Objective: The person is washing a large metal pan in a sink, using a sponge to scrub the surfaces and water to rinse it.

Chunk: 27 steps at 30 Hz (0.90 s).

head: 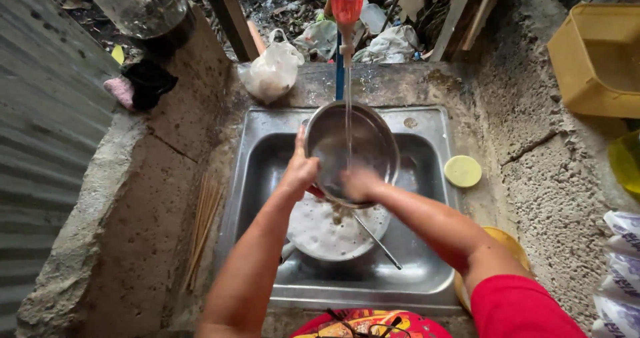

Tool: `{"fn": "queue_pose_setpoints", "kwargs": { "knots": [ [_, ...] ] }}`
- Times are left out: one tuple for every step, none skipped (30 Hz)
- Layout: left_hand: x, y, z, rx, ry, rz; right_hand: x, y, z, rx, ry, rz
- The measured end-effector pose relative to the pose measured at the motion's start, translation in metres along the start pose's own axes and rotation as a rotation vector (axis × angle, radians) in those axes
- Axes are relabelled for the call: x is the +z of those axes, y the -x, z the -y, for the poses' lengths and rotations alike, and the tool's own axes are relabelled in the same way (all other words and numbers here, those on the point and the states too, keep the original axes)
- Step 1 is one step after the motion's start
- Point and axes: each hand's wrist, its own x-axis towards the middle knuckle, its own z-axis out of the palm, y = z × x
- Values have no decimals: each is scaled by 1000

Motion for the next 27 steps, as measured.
{"fn": "queue_pose_setpoints", "kwargs": {
  "knots": [
    [1,19,-24,-173,55,36,-28,-13,25,-32,-476,360],
    [2,38,-48,-345,109,72,-56,-25,50,-62,-952,720],
    [5,28,-24,-346,110,71,-54,-45,32,-63,-951,721],
    [8,18,0,-392,253,146,-51,-64,14,52,-887,649],
    [10,8,25,-438,390,223,-49,-84,-1,168,-825,574],
    [8,7,26,-441,384,224,-47,-71,-16,171,-830,573],
    [4,5,27,-448,427,171,-46,-64,-32,160,-552,412],
    [0,2,27,-455,470,118,-46,-58,-47,146,-276,247],
    [0,1,30,-454,474,111,35,-12,-37,138,-276,246],
    [-1,-1,33,-474,473,79,99,26,-39,402,-994,435],
    [1,-5,34,-490,477,50,161,35,-38,663,-1709,609],
    [13,-14,55,-485,485,44,121,31,-34,655,-1701,613],
    [27,-20,77,-509,522,105,84,5,-7,330,-1202,802],
    [42,-26,100,-534,559,165,39,-41,21,15,-682,928],
    [39,-17,84,-537,559,169,30,-51,-2,18,-683,930],
    [35,-8,67,-493,547,200,21,-61,-25,120,-591,657],
    [28,2,50,-447,533,225,12,-76,-45,211,-495,380],
    [22,6,35,-448,531,222,29,-53,-53,209,-498,379],
    [16,8,18,-448,473,142,46,-31,-62,101,-403,550],
    [10,10,1,-447,415,63,64,-11,-71,-9,-305,717],
    [9,12,1,-443,420,63,40,-17,-49,-11,-299,717],
    [9,14,1,-389,268,60,16,-23,-26,46,-444,879],
    [7,18,3,-341,111,57,-5,-26,2,107,-597,1042],
    [9,25,-7,-343,112,57,-60,-19,18,107,-599,1045],
    [11,33,-17,-258,-61,93,-119,-26,29,556,-1249,718],
    [13,41,-27,-171,-234,128,-187,-37,32,1004,-1832,260],
    [27,36,-20,-177,-234,128,-159,-36,26,1006,-1833,266]
  ]
}}
